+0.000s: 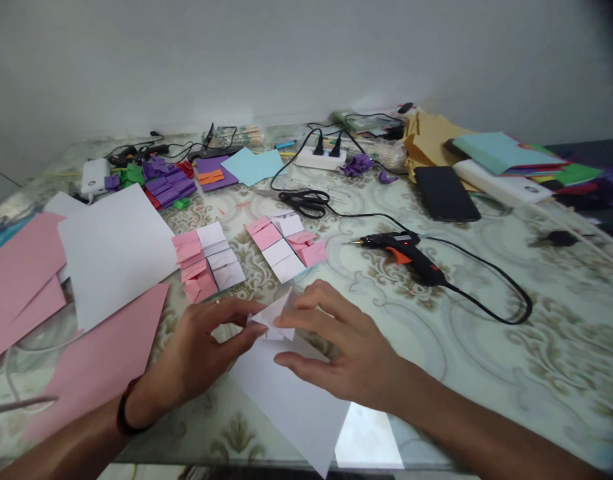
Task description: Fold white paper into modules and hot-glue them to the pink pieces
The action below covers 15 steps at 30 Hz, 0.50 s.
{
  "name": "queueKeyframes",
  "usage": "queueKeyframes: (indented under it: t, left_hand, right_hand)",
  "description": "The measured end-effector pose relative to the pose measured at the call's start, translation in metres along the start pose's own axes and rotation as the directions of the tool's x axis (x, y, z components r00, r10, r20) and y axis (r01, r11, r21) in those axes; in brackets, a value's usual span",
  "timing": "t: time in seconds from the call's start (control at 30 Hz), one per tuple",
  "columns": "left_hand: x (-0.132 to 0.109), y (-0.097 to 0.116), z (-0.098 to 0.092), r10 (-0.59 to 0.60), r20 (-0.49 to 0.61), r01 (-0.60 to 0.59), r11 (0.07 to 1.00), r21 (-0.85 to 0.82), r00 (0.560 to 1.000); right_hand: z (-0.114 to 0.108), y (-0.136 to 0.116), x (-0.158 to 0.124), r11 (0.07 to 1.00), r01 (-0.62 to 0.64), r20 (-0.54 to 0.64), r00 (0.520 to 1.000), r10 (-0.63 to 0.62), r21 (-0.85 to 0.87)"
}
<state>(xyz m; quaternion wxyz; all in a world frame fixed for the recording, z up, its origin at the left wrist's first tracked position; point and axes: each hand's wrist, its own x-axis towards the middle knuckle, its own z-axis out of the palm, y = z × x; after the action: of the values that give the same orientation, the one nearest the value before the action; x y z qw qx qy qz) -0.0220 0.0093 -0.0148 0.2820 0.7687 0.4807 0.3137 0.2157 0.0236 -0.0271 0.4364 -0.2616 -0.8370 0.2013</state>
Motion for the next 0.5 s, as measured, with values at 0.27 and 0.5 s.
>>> queueKeyframes:
  t: [0.27, 0.5]
  left_hand:
    - [0.0004, 0.0022, 0.0024, 0.097, 0.083, -0.099, 0.995, 0.015, 0.992]
    - [-0.0034, 0.0036, 0.0039, 0.011, 0.058, -0.008, 0.999, -0.045, 0.998]
  right_hand:
    - [0.0035, -0.0002, -0.0012, 0.991, -0.129, 0.060, 0.990, 0.131, -0.028]
    - [0.0045, -0.0014, -0.0003, 0.963, -0.254, 0.105, 0.964, 0.244, 0.089]
